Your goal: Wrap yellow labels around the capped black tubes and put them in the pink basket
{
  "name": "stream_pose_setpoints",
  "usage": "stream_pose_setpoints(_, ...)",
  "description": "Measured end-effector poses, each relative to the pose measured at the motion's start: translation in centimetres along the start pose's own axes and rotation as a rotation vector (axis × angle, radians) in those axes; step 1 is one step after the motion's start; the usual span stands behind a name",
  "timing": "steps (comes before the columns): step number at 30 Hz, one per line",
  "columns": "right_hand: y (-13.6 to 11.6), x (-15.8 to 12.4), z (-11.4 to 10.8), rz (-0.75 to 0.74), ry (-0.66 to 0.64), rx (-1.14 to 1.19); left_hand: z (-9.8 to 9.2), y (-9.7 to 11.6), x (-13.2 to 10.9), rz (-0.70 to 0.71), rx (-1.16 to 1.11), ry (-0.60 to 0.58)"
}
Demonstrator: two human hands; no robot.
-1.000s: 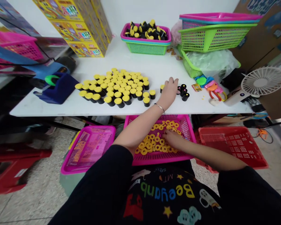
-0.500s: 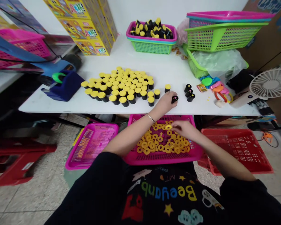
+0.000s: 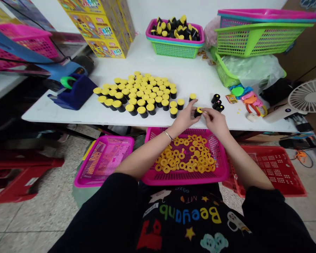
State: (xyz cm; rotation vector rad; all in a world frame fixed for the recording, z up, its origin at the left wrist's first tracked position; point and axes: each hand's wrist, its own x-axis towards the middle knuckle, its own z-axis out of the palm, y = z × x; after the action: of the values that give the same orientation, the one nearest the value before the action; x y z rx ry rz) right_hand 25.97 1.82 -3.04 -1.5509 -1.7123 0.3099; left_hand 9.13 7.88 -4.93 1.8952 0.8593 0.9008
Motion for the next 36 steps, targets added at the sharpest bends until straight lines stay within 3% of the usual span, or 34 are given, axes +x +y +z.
stream_pose_setpoints(11, 0.2, -0.8, 0.6, -0.189, 0.022, -0.144, 0.0, -0.1, 0.0, 0.013, -0.054, 0.011)
stream_pose_setpoints(18, 1.2, -0.6, 1.3, -0.299, -0.016, -0.116, -0.3, 0.3, 0.0, 0.043, 0.105, -0.032)
stream_pose_setpoints(25, 2.1, 0.0, 2.1, -0.27, -0.038, -0.125, -0.3, 0.6, 0.3, 0.032, 0.406, -0.08)
stream_pose_setpoints(32, 2.5, 0.0, 2.6, -0.281, -0.05, -0.153, 0.0, 1.8, -1.1, 0.05, 0.621, -0.118)
stream_pose_setpoints(36, 2.3, -0.4, 2.1, -0.253, -0.032, -0.095, -0.1, 1.1, -1.2, 0.071, 0.565, -0.095)
